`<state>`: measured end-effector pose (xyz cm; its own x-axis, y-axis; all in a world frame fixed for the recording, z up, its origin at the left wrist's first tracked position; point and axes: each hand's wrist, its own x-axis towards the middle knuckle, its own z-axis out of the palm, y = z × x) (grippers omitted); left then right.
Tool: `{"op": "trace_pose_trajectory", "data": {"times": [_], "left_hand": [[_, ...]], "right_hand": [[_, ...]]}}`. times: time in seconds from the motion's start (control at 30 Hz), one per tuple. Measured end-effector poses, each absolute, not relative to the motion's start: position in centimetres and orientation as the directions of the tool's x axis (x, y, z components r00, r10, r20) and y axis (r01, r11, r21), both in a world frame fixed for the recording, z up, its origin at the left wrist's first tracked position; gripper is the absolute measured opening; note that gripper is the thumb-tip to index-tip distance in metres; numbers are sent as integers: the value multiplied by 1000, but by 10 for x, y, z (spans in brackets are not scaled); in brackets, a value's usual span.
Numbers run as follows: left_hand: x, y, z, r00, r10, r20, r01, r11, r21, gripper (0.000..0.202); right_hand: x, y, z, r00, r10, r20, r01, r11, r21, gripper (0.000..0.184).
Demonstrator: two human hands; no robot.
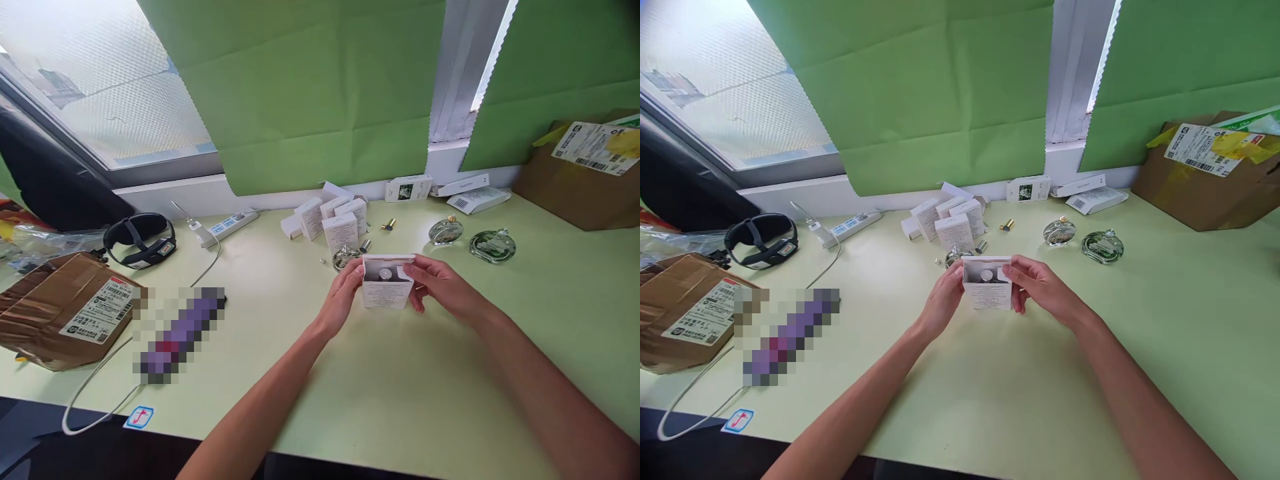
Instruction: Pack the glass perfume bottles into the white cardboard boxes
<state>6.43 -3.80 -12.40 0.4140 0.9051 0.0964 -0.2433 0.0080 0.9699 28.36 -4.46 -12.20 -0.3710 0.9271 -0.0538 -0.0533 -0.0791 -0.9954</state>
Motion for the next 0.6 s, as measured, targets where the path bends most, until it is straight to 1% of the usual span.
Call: {"op": "trace_pose_trajectory", "data": {"times": [0.13, 0.23, 0.3, 0.37, 0.5, 0.6], "left_hand": [[65, -42, -122, 414, 907, 82, -266, 34, 963, 35], [65, -43, -123, 419, 905, 74, -287, 55, 956, 34], [65, -43, -123, 423, 903, 71, -296, 64, 953, 33], [65, -43, -123, 428, 901, 67, -297, 70, 952, 33], [64, -44, -120, 430, 902, 46, -284, 86, 955, 33], [65, -46, -120, 429, 903, 35, -293, 102, 951, 34]], "right_hand": [[279, -47, -120, -295, 955, -26, -16, -32, -999, 28], [273, -49, -119, -178, 984, 9, 47, 17, -999, 31], [269, -50, -119, -108, 994, 16, 67, 23, -997, 32], [266, -51, -119, -71, 997, 8, 56, 12, -998, 34], [265, -50, -119, -94, 995, -34, -14, -36, -999, 34], [265, -50, -120, -65, 997, -43, -49, -46, -998, 33]]}}
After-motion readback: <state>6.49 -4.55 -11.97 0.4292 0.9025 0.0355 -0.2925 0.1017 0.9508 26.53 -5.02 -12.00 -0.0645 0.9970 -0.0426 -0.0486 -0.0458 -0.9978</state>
